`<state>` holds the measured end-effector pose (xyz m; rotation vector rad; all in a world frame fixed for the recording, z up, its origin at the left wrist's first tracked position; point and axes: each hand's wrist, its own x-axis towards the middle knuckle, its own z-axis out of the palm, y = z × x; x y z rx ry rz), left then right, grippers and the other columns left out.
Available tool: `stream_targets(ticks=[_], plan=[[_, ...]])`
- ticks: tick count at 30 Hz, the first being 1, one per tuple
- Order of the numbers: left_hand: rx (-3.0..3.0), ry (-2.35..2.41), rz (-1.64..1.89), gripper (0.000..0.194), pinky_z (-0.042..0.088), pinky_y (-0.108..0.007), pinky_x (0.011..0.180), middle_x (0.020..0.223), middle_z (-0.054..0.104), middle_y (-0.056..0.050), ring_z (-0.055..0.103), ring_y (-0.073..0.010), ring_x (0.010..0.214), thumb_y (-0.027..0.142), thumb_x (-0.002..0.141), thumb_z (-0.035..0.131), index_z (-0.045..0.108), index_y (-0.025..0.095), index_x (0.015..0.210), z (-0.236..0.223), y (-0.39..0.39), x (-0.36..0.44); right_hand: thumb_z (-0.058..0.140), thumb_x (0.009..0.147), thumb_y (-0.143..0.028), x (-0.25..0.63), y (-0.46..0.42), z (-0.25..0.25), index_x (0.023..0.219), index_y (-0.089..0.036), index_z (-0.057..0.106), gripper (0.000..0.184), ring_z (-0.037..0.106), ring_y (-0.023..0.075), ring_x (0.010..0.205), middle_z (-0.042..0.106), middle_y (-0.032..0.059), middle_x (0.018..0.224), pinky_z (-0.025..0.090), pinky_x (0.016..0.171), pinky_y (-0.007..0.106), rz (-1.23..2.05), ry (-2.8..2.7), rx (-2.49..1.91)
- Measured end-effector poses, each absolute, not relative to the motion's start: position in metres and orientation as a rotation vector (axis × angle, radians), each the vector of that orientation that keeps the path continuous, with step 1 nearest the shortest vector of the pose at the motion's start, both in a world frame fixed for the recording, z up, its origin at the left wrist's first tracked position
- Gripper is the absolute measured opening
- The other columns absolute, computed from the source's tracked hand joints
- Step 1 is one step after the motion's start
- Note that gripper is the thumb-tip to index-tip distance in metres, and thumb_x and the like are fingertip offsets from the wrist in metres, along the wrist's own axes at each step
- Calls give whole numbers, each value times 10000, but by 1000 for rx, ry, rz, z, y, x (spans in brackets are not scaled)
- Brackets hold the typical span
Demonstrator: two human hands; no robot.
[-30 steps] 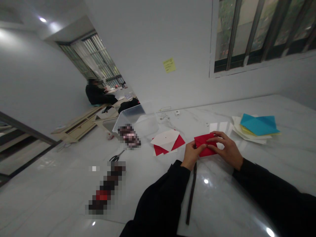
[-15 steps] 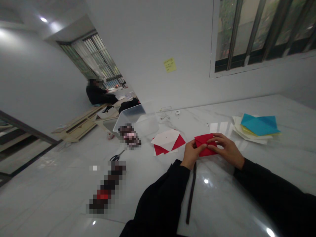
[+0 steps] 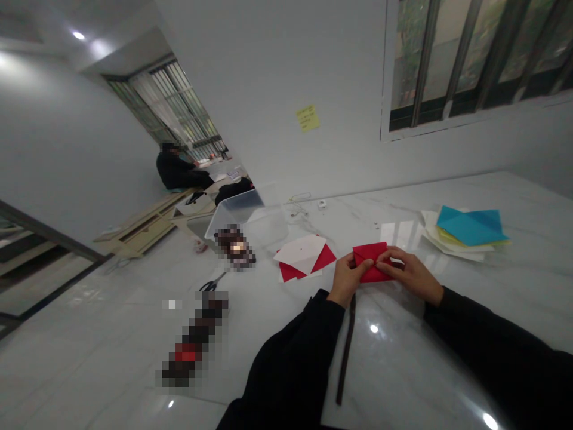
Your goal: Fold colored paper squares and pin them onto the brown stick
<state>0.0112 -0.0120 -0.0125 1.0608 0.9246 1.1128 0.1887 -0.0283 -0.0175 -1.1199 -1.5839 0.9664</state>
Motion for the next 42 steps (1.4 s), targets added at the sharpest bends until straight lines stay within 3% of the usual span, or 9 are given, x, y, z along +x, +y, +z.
stream_targets(ticks=[7, 16, 25, 36, 40, 42], plan=[[1132, 891, 1090, 419, 516, -375, 858, 1012, 747, -133, 695, -232, 870, 324, 651, 841, 729, 117, 998, -11, -13, 11, 642, 859, -471, 189, -27, -21, 863, -225, 669, 248, 613, 228, 951, 644, 54, 984, 537, 823, 363, 955, -1590, -1158], [1094, 905, 1091, 406, 517, -382, 845, 982, 750, -123, 691, -232, 850, 306, 645, 837, 722, 119, 987, -13, -13, 10, 730, 777, -511, 187, -31, -17, 860, -234, 693, 291, 611, 242, 1017, 606, 67, 1110, 555, 815, 363, 864, -1539, -1140], [1072, 851, 1098, 385, 508, -377, 854, 987, 748, -123, 691, -240, 864, 319, 660, 827, 734, 122, 978, -9, -15, 10, 697, 815, -521, 188, -29, -22, 912, -248, 754, 295, 627, 264, 1032, 618, 84, 1130, 580, 874, 424, 883, -1542, -1146], [1077, 890, 1099, 384, 514, -357, 808, 965, 748, -119, 683, -222, 812, 329, 649, 828, 729, 119, 955, -13, -13, 10, 625, 852, -554, 189, -30, -18, 873, -225, 708, 340, 606, 234, 961, 601, 67, 1009, 551, 791, 348, 969, -1602, -1162], [1052, 880, 1117, 397, 517, -353, 812, 956, 749, -111, 682, -218, 814, 339, 656, 824, 727, 122, 974, -14, -10, 8, 613, 854, -564, 190, -30, -10, 856, -216, 681, 355, 606, 231, 943, 641, 57, 983, 513, 866, 363, 984, -1575, -1125], [1019, 865, 1145, 409, 519, -355, 830, 953, 748, -104, 683, -218, 825, 357, 666, 820, 723, 127, 990, -15, -7, 6, 604, 857, -564, 191, -29, -7, 869, -216, 670, 355, 609, 247, 1007, 666, 65, 1065, 490, 927, 382, 968, -1526, -1119]])
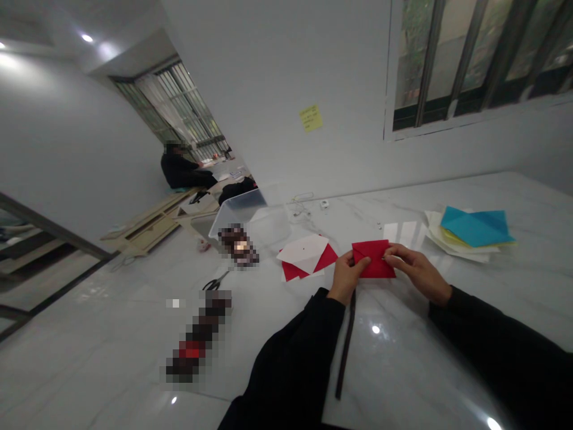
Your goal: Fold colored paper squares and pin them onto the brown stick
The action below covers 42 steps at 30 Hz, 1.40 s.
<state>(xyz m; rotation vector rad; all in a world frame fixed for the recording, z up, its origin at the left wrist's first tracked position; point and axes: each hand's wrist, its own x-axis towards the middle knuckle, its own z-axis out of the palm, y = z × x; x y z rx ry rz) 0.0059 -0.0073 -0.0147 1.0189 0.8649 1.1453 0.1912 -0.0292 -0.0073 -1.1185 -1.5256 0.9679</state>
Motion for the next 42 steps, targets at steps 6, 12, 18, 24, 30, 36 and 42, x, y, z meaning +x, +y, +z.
stream_targets(ticks=[6, 12, 18, 24, 30, 36, 42], plan=[[795, 932, 1290, 409, 524, -292, 714, 972, 720, -83, 654, -196, 850, 475, 712, 766, 686, 154, 951, -12, 7, -8, 579, 867, -489, 203, -24, -17, 890, -227, 677, 281, 664, 227, 813, 716, 61, 906, 536, 745, 361, 711, -1672, -1348], [767, 1121, 1342, 431, 367, -207, 469, 778, 636, -14, 522, -115, 597, 553, 771, 679, 655, 174, 975, -13, 18, -24, 582, 815, -366, 214, -15, -35, 797, -230, 694, 177, 639, 193, 660, 702, 30, 770, 481, 658, 333, 385, -1893, -1565], [787, 1117, 1315, 349, 335, -177, 434, 751, 610, 7, 497, -87, 562, 434, 735, 737, 644, 169, 942, -17, 22, -27, 563, 827, -299, 213, -17, -31, 799, -230, 701, 157, 636, 181, 681, 691, 33, 811, 457, 654, 311, 389, -2068, -1533], [745, 977, 1333, 358, 519, -248, 675, 888, 688, -41, 626, -125, 739, 289, 643, 809, 640, 156, 929, -18, 24, -26, 602, 836, -362, 208, -17, -34, 969, -234, 700, 208, 642, 178, 667, 694, 39, 904, 484, 668, 320, 380, -2030, -1484], [762, 921, 1313, 448, 535, -295, 780, 934, 721, -64, 661, -150, 787, 169, 564, 845, 655, 151, 970, -19, 21, -24, 538, 895, -335, 204, -2, -38, 1008, -224, 716, 238, 649, 184, 697, 691, 60, 937, 491, 685, 320, 353, -2056, -1474], [804, 941, 1317, 445, 531, -324, 803, 961, 725, -76, 666, -169, 805, 177, 580, 817, 662, 147, 996, -23, 23, -24, 506, 903, -291, 203, 3, -39, 936, -207, 725, 237, 644, 192, 742, 694, 62, 906, 482, 711, 310, 340, -2076, -1469], [793, 963, 1379, 303, 546, -335, 800, 927, 707, -82, 649, -155, 774, 199, 646, 759, 640, 141, 919, -27, 24, -26, 511, 882, -299, 206, 2, -39, 948, -202, 730, 249, 643, 199, 741, 689, 72, 907, 480, 701, 317, 339, -2054, -1501]])
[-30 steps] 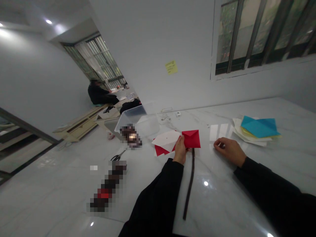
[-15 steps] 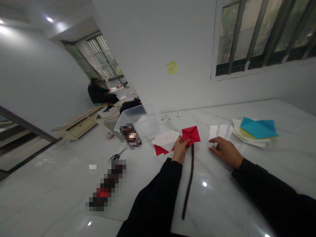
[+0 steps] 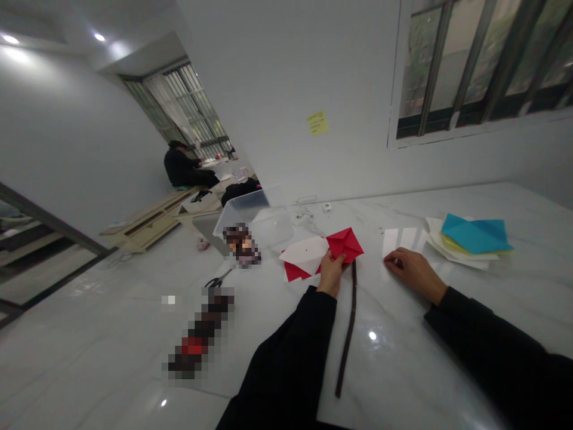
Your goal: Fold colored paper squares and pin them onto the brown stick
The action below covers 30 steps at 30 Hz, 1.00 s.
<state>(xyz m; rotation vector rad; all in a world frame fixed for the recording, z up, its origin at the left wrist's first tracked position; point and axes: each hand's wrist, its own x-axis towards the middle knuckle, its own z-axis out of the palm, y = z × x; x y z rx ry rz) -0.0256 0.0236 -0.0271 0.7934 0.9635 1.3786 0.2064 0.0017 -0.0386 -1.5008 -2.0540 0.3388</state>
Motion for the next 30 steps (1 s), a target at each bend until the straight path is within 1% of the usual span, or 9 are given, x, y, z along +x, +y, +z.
stream_targets(ticks=[2, 6, 9, 12, 19, 23, 25, 28, 30], plan=[[788, 971, 1378, 298, 550, -332, 792, 920, 703, -82, 646, -153, 768, 192, 651, 747, 632, 141, 920, -27, 23, -26, 517, 875, -309, 208, 1, -37, 936, -200, 736, 253, 644, 203, 728, 689, 73, 886, 478, 690, 321, 336, -2050, -1512], [809, 1003, 1364, 358, 555, -308, 737, 930, 698, -76, 649, -164, 788, 153, 629, 727, 617, 149, 969, -27, 22, -24, 516, 885, -332, 211, -3, -35, 915, -208, 737, 256, 646, 197, 706, 696, 64, 871, 479, 673, 317, 367, -2084, -1490], [825, 1020, 1362, 395, 558, -305, 721, 950, 701, -78, 650, -169, 792, 139, 620, 723, 615, 156, 999, -28, 22, -22, 510, 892, -324, 215, -4, -36, 901, -219, 738, 251, 652, 200, 718, 712, 57, 876, 483, 687, 317, 387, -2111, -1454], [850, 1016, 1367, 384, 557, -305, 717, 964, 704, -80, 651, -171, 788, 139, 640, 709, 620, 159, 1012, -29, 22, -21, 515, 883, -301, 218, 4, -40, 900, -218, 743, 244, 662, 211, 732, 727, 60, 886, 489, 701, 326, 361, -2109, -1434], [919, 1039, 1388, 391, 543, -307, 757, 956, 719, -81, 664, -178, 794, 98, 635, 700, 623, 157, 1014, -38, 24, -22, 527, 858, -279, 228, 51, -51, 927, -196, 739, 237, 665, 215, 730, 726, 75, 909, 503, 728, 339, 214, -1981, -1461], [948, 1033, 1408, 426, 536, -326, 800, 982, 723, -90, 674, -191, 832, 75, 640, 685, 610, 151, 1053, -40, 25, -22, 538, 856, -278, 239, 61, -59, 966, -188, 721, 232, 677, 195, 732, 704, 80, 989, 521, 758, 341, 145, -1803, -1482], [964, 1040, 1408, 429, 534, -338, 819, 995, 725, -97, 680, -200, 850, 75, 654, 687, 611, 150, 1069, -39, 24, -21, 547, 858, -280, 241, 56, -59, 972, -198, 722, 225, 682, 209, 783, 693, 87, 1045, 525, 784, 359, 104, -1808, -1462], [1009, 1070, 1415, 447, 532, -349, 846, 1021, 726, -106, 684, -213, 895, 95, 683, 714, 607, 156, 1113, -37, 21, -21, 551, 878, -302, 233, 43, -52, 990, -217, 720, 219, 665, 257, 930, 682, 91, 1079, 522, 842, 403, 38, -1830, -1405], [1050, 1100, 1421, 436, 531, -351, 852, 1026, 726, -106, 683, -215, 908, 122, 707, 728, 602, 160, 1122, -36, 19, -20, 545, 900, -327, 221, 32, -46, 1017, -227, 707, 223, 649, 261, 968, 676, 84, 1079, 535, 830, 406, 54, -1798, -1357]])
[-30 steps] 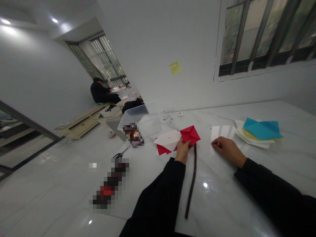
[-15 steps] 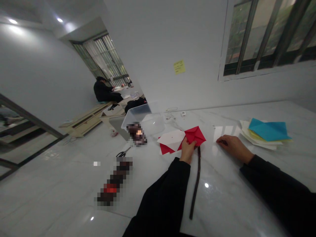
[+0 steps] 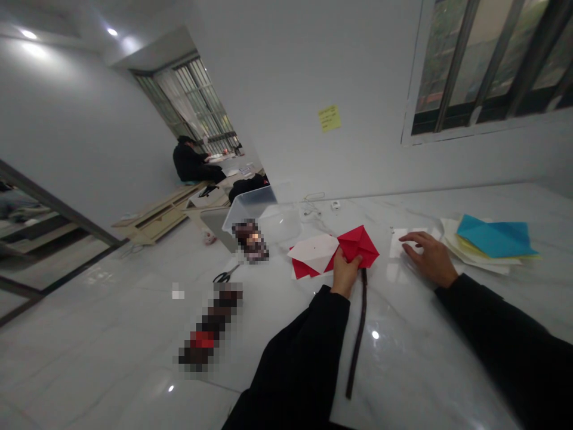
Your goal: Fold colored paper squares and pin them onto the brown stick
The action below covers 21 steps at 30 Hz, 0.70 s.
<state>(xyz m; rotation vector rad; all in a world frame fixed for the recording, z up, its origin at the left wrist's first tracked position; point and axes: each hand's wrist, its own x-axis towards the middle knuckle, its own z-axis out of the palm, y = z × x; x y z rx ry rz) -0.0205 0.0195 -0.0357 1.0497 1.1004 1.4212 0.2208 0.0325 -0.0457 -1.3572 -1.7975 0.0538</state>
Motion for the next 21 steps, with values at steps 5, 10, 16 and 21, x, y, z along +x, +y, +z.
stream_targets(ticks=[5, 10, 16, 21], plan=[[1227, 1161, 1416, 315, 523, -365, 855, 1018, 717, -104, 676, -217, 898, 140, 760, 692, 594, 158, 1058, -31, 16, -20, 573, 914, -366, 178, 1, -31, 1111, -227, 633, 248, 631, 234, 945, 625, 88, 1139, 570, 770, 380, 202, -1678, -1225], [1437, 1269, 1357, 302, 519, -361, 852, 1013, 706, -96, 670, -219, 902, 202, 807, 681, 588, 179, 1093, -23, 8, -15, 610, 903, -414, 151, -22, -26, 1301, -236, 516, 446, 614, 255, 1005, 559, 116, 1246, 581, 779, 410, 303, -1553, -1196], [1690, 1203, 1205, 347, 513, -321, 811, 1047, 704, -69, 663, -208, 902, 341, 896, 599, 550, 221, 1218, -11, -11, -8, 683, 828, -507, 152, -23, -25, 1400, -236, 435, 680, 638, 268, 954, 499, 150, 1345, 604, 754, 448, 438, -1509, -1182], [1713, 1230, 1147, 362, 488, -325, 843, 1053, 702, -56, 651, -211, 911, 449, 952, 487, 550, 233, 1236, -7, -17, -5, 710, 795, -501, 154, -23, -26, 1507, -249, 310, 855, 654, 250, 874, 472, 170, 1410, 621, 668, 421, 510, -1516, -1170]])
